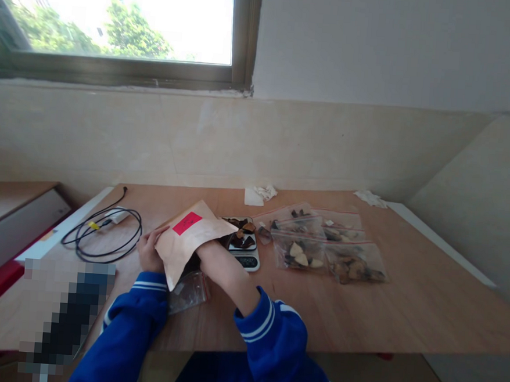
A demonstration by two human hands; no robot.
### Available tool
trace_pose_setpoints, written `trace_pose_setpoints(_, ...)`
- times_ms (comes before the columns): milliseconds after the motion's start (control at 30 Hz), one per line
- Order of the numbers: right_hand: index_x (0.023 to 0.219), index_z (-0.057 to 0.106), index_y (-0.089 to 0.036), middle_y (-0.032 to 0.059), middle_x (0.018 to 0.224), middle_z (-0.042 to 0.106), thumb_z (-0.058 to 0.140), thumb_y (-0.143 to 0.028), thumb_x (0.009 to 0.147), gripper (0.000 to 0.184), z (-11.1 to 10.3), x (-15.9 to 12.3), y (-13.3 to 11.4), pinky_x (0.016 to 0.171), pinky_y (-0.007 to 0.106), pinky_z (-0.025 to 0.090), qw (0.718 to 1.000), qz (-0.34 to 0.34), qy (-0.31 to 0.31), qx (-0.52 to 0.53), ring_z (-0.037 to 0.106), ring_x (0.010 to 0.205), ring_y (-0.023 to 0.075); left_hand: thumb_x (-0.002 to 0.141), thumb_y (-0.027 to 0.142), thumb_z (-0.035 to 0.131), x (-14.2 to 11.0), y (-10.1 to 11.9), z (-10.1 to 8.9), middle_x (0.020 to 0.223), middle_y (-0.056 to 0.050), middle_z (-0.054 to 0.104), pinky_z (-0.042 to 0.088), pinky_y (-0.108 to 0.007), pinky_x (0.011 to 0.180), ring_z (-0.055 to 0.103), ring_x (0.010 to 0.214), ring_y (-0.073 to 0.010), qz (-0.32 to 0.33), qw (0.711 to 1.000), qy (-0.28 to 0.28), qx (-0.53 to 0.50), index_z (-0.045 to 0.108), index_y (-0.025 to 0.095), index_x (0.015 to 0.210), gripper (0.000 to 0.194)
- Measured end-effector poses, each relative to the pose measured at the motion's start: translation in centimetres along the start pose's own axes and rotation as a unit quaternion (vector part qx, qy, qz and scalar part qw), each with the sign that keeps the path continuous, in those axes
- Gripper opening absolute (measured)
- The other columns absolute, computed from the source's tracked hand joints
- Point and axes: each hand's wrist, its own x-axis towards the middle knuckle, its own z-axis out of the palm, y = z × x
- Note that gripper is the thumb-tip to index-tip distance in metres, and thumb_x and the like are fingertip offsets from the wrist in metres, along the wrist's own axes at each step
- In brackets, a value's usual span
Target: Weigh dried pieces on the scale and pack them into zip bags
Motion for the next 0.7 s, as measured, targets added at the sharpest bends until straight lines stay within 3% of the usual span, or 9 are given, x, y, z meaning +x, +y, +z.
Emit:
trace_pose_setpoints(133,0.110,0.067,-0.017,0.0080,0.129,0.060,0.040,0.006,0.074,0.051,-1.7,-0.8,-1.2,0.111,0.038,0.033,0.990,-0.051,-0.124,-0.033,0.050,0.125,0.0226,0.074,0.032,0.060,0.2,0.1,-0.1,0.090,-0.007,0.055,0.041,-0.045,0.091,0.053,0.094,-0.0258,-0.011,1.000,0.018,-0.017,0.070,0.023,0.105,0.034)
trace_pose_setpoints(233,0.109,0.068,-0.024,0.0041,0.122,0.064,0.038,0.003,0.081,0.049,-2.7,-1.7,-1.8,0.107,0.035,0.040,0.991,-0.075,-0.107,0.000,0.055,0.120,0.0183,0.073,0.034,0.060,0.3,0.0,0.0,0.089,-0.007,0.055,0.042,-0.044,0.090,0.054,0.092,-0.0257,-0.025,0.999,0.017,-0.028,0.070,0.021,0.104,0.035)
trace_pose_setpoints(300,0.101,0.070,-0.026,0.0041,0.118,0.065,0.040,-0.003,0.087,0.040,-3.2,-2.6,-2.0,0.100,0.033,0.047,0.996,-0.067,-0.049,0.040,0.059,0.114,0.0169,0.072,0.035,0.061,0.2,-0.1,0.0,0.089,-0.008,0.054,0.043,-0.045,0.089,0.054,0.092,-0.0264,-0.023,0.999,0.008,-0.029,0.069,0.020,0.105,0.037)
trace_pose_setpoints(367,0.090,0.072,-0.026,0.0051,0.114,0.067,0.045,-0.012,0.091,0.030,-3.5,-3.5,-1.9,0.094,0.034,0.051,0.994,-0.035,0.048,0.094,0.063,0.106,0.0171,0.071,0.035,0.062,0.2,-0.2,0.0,0.090,-0.008,0.054,0.043,-0.045,0.088,0.054,0.093,-0.0272,-0.014,1.000,0.002,-0.019,0.069,0.019,0.106,0.039)
trace_pose_setpoints(500,0.079,0.067,-0.022,0.0083,0.109,0.069,0.059,-0.025,0.086,0.011,-3.6,-4.6,-0.2,0.090,0.039,0.054,0.947,0.059,0.234,0.214,0.067,0.099,0.0204,0.073,0.032,0.060,0.0,-0.6,0.1,0.088,-0.007,0.053,0.040,-0.046,0.090,0.052,0.092,-0.0265,-0.012,1.000,0.004,0.008,0.070,0.020,0.104,0.034)
trace_pose_setpoints(600,0.081,0.063,-0.020,0.0102,0.108,0.070,0.066,-0.030,0.081,0.010,-3.2,-5.4,2.1,0.089,0.041,0.054,0.909,0.126,0.298,0.262,0.067,0.097,0.0220,0.074,0.029,0.059,-0.1,-1.1,0.3,0.088,-0.007,0.053,0.040,-0.046,0.090,0.052,0.091,-0.0261,-0.024,1.000,0.003,0.015,0.070,0.022,0.102,0.031)
trace_pose_setpoints(700,0.081,0.062,-0.020,0.0105,0.107,0.070,0.067,-0.030,0.080,0.011,-2.7,-6.2,4.0,0.092,0.039,0.051,0.892,0.166,0.318,0.274,0.067,0.099,0.0221,0.075,0.028,0.059,-0.1,-1.5,0.4,0.091,-0.008,0.054,0.040,-0.046,0.088,0.052,0.090,-0.0267,-0.036,0.999,0.002,0.024,0.070,0.021,0.104,0.032)
